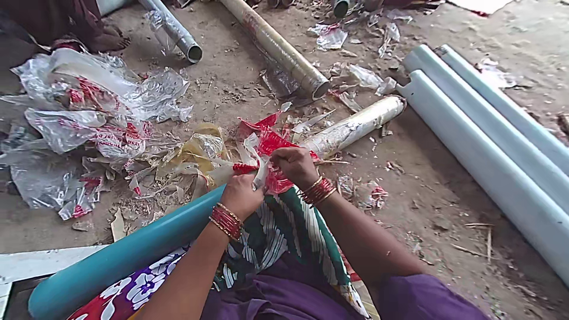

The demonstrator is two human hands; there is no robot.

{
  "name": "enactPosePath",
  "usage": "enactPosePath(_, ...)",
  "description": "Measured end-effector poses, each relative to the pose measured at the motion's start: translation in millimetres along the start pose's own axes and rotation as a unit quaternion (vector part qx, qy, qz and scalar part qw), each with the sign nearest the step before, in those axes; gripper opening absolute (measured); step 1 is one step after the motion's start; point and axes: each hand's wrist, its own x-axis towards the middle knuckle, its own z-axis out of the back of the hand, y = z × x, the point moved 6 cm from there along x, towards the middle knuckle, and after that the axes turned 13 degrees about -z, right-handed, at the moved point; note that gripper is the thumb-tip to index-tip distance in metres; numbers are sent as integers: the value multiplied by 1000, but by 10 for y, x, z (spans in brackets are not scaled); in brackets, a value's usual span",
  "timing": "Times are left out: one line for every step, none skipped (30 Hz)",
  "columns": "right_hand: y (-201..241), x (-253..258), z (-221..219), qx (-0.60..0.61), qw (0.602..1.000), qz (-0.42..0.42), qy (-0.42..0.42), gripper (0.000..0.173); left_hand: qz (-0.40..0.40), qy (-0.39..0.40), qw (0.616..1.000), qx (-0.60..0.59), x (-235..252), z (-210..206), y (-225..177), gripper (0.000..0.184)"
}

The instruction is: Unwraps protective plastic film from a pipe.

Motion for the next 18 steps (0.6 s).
enactPosePath(-22, 29, -7, 7, 999, -37, 25, 20, 6, 4, 1000, -1, -51, -13, 18, 29)
enactPosePath(-57, 73, -2, 15, 996, -76, 45, 21, 6, 2, 1000, 4, -75, -19, 20, 29)
enactPosePath(-105, 118, 5, 26, 990, -119, 67, 20, 5, -4, 1000, 11, -87, -23, 5, 29)
enactPosePath(-165, 165, 10, 45, 982, -165, 84, 19, 0, -12, 1000, 21, -87, -21, -13, 28)
enactPosePath(-234, 204, 18, 70, 973, -200, 87, 18, -10, -21, 999, 32, -79, -29, -36, 27)
enactPosePath(-302, 242, 9, 102, 963, -233, 88, 16, -14, -23, 999, 41, -72, -36, -50, 26)
enactPosePath(-355, 280, -4, 138, 951, -262, 85, 13, -22, -24, 998, 52, -59, -37, -63, 26)
enactPosePath(-410, 327, -14, 162, 942, -284, 79, 11, -30, -28, 997, 61, -46, -44, -74, 26)
enactPosePath(-455, 369, -38, 174, 933, -307, 64, 10, -33, -32, 996, 71, -56, -43, -70, 24)
enactPosePath(-513, 414, -1, 181, 927, -329, 29, 9, -30, -28, 996, 79, -61, -49, -78, 23)
enactPosePath(-603, 454, 119, 179, 919, -351, -25, 9, -13, -4, 997, 76, -88, -75, -87, 25)
enactPosePath(-743, 494, 300, 162, 910, -373, -81, 12, 18, 40, 997, 65, -176, -117, -56, 30)
enactPosePath(-890, 561, 572, 151, 903, -384, -123, 16, 27, 52, 997, 53, -283, -178, 14, 36)
enactPosePath(-931, 649, 820, 132, 908, -368, -153, 17, 9, 10, 999, 38, -387, -213, 145, 40)
enactPosePath(-882, 698, 1013, 108, 920, -341, -156, 20, -6, -42, 999, 9, -467, -253, 292, 42)
enactPosePath(-799, 653, 1149, 78, 936, -316, -135, 23, 0, -70, 997, -39, -515, -329, 410, 41)
enactPosePath(-687, 551, 1186, 39, 952, -289, -96, 23, 31, -67, 992, -100, -551, -426, 489, 37)
enactPosePath(-536, 460, 1126, 4, 966, -254, -46, 22, 67, -49, 984, -158, -552, -474, 523, 32)
